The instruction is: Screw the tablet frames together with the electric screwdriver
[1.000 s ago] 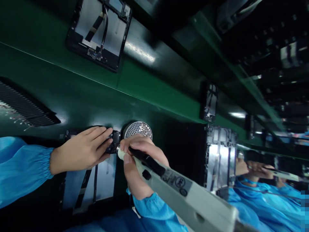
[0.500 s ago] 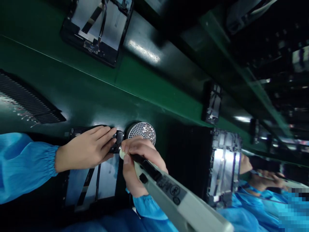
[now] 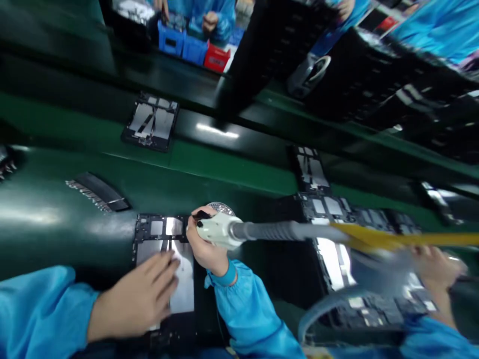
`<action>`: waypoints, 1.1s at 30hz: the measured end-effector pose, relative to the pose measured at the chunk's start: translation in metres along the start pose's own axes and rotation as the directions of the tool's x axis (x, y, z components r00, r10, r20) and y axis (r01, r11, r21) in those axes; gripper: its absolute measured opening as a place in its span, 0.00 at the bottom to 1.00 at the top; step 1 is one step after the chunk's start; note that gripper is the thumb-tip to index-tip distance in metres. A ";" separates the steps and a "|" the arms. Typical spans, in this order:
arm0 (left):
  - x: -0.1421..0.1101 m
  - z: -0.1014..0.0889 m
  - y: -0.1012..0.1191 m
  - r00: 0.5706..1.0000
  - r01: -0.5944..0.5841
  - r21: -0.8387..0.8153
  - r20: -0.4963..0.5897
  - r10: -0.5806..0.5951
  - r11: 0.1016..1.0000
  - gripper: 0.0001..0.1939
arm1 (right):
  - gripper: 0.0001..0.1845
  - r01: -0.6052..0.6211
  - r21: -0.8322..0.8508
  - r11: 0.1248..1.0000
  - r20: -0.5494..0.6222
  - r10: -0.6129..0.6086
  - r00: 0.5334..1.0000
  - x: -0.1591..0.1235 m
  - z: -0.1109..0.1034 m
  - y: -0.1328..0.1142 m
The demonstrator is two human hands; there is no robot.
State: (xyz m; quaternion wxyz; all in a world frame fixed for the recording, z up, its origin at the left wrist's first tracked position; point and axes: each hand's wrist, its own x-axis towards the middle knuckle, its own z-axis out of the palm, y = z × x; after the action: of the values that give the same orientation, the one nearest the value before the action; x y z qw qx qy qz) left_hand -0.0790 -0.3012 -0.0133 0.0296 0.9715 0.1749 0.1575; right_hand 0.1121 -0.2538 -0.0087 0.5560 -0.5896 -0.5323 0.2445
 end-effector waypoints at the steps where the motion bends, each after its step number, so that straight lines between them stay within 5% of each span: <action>1: -0.008 0.000 0.014 0.999 -0.039 -0.024 0.010 0.040 0.999 0.20 | 0.06 0.019 0.005 1.000 -0.003 -0.019 1.000 0.001 0.003 -0.001; 5: -0.031 0.015 0.048 0.996 -0.089 0.043 0.014 0.089 0.995 0.13 | 0.14 -0.017 0.084 0.996 -0.019 0.019 1.000 0.009 0.001 -0.004; 9: -0.044 0.015 0.033 0.996 -0.015 0.173 0.089 0.000 0.985 0.17 | 0.16 -0.006 0.284 0.959 -0.143 0.048 0.989 0.025 -0.025 -0.006; 12: -0.043 -0.002 -0.011 0.943 0.107 0.208 0.287 -0.165 0.972 0.26 | 0.16 0.084 0.337 0.938 -0.307 0.025 0.951 0.038 -0.049 -0.013; 15: -0.016 -0.014 -0.076 0.870 0.211 0.213 0.403 -0.282 0.954 0.30 | 0.15 0.121 0.382 0.916 -0.410 0.051 0.911 0.048 -0.064 -0.019; 20: 0.077 -0.001 -0.183 0.851 0.248 0.285 0.392 -0.349 0.926 0.26 | 0.16 0.122 0.259 0.958 -0.460 0.012 0.888 0.055 -0.074 -0.008; 24: 0.132 0.007 -0.239 0.836 0.284 0.333 0.373 -0.402 0.899 0.25 | 0.17 0.128 0.181 0.975 -0.474 -0.028 0.880 0.059 -0.082 0.007; 27: 0.136 -0.008 -0.273 0.812 0.317 0.348 0.382 -0.442 0.882 0.23 | 0.17 0.125 0.140 0.982 -0.476 -0.044 0.879 0.062 -0.088 0.009; 33: 0.096 -0.050 -0.334 0.716 0.397 0.418 0.416 -0.561 0.817 0.21 | 0.15 0.045 0.048 0.998 -0.480 -0.016 0.877 0.063 -0.089 -0.001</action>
State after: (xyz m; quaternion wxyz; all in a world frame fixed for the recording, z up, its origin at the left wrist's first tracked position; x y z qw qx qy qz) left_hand -0.1199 0.0456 0.0254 -0.0310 0.8891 0.4300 -0.1536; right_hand 0.2095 -0.2328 0.0347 0.6910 -0.6072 -0.3799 0.0973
